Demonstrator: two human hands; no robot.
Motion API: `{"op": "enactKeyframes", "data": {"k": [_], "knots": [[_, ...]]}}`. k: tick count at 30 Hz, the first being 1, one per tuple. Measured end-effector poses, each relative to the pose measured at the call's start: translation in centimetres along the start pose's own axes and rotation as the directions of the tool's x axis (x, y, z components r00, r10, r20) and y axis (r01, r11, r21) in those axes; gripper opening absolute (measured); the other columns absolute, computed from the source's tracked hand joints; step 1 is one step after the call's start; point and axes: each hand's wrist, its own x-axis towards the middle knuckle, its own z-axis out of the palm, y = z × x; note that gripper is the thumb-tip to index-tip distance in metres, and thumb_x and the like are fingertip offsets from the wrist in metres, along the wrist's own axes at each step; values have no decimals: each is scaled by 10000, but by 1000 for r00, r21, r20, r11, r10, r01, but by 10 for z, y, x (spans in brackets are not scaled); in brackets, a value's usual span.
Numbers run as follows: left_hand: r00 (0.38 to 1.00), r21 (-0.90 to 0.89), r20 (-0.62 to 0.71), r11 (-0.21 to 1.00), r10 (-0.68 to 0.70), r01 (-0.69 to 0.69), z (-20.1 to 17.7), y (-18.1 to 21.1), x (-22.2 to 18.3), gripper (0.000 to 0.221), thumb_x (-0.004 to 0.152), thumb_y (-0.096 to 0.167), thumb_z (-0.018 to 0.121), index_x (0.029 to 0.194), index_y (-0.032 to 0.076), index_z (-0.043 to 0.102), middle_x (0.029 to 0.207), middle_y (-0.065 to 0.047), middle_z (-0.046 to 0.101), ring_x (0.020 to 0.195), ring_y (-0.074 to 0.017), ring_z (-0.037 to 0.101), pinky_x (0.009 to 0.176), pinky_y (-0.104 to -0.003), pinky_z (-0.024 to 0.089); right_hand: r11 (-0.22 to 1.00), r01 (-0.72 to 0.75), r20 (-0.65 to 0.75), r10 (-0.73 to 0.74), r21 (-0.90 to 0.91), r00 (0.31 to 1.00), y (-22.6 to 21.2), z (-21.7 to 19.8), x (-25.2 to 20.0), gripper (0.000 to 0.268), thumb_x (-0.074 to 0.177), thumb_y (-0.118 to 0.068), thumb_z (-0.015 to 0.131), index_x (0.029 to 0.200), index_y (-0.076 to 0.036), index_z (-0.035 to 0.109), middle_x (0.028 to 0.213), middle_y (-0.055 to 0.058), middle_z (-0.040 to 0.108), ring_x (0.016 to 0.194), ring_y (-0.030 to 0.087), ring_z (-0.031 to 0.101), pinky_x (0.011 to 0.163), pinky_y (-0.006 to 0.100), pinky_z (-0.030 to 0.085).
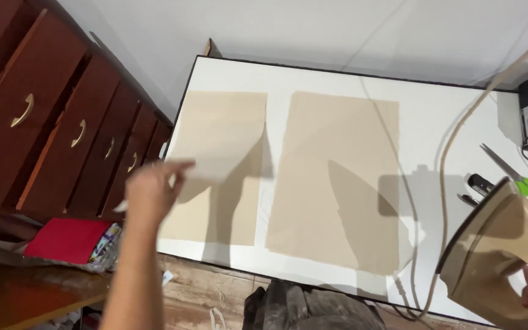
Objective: Ironing rectangular pieces of fabric on a flat surface
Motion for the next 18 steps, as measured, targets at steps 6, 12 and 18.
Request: {"op": "enactKeyframes", "data": {"k": [6,12,18], "knots": [[790,539,-247,757,561,-369,-137,102,114,347,1239,172,831,910,185,724,642,53,540,523,-58,433,407,-230,333,999,35,-119,-39,-35,992,-30,-14,-39,711,1189,-486,566,661,-52,371,598,75,310,567,199,318,593,320,227],[694,480,-155,667,703,-570,-143,158,212,116,1138,124,917,1116,66,818,1030,-54,759,954,-286,695,720,-384,473,953,300,-115,-294,36,949,-83,-17,-87,640,1065,-314,510,1653,-84,407,594,71,362,459,113,306,453,230,229],[809,213,-61,799,585,-562,-43,175,310,179,1017,256,746,891,154,670,792,-64,709,705,-375,657,522,-498,440,916,400,-210,-385,35,899,-89,-30,-94,600,1036,-299,607,1565,-32,521,704,86,464,485,112,390,471,213,302]]}}
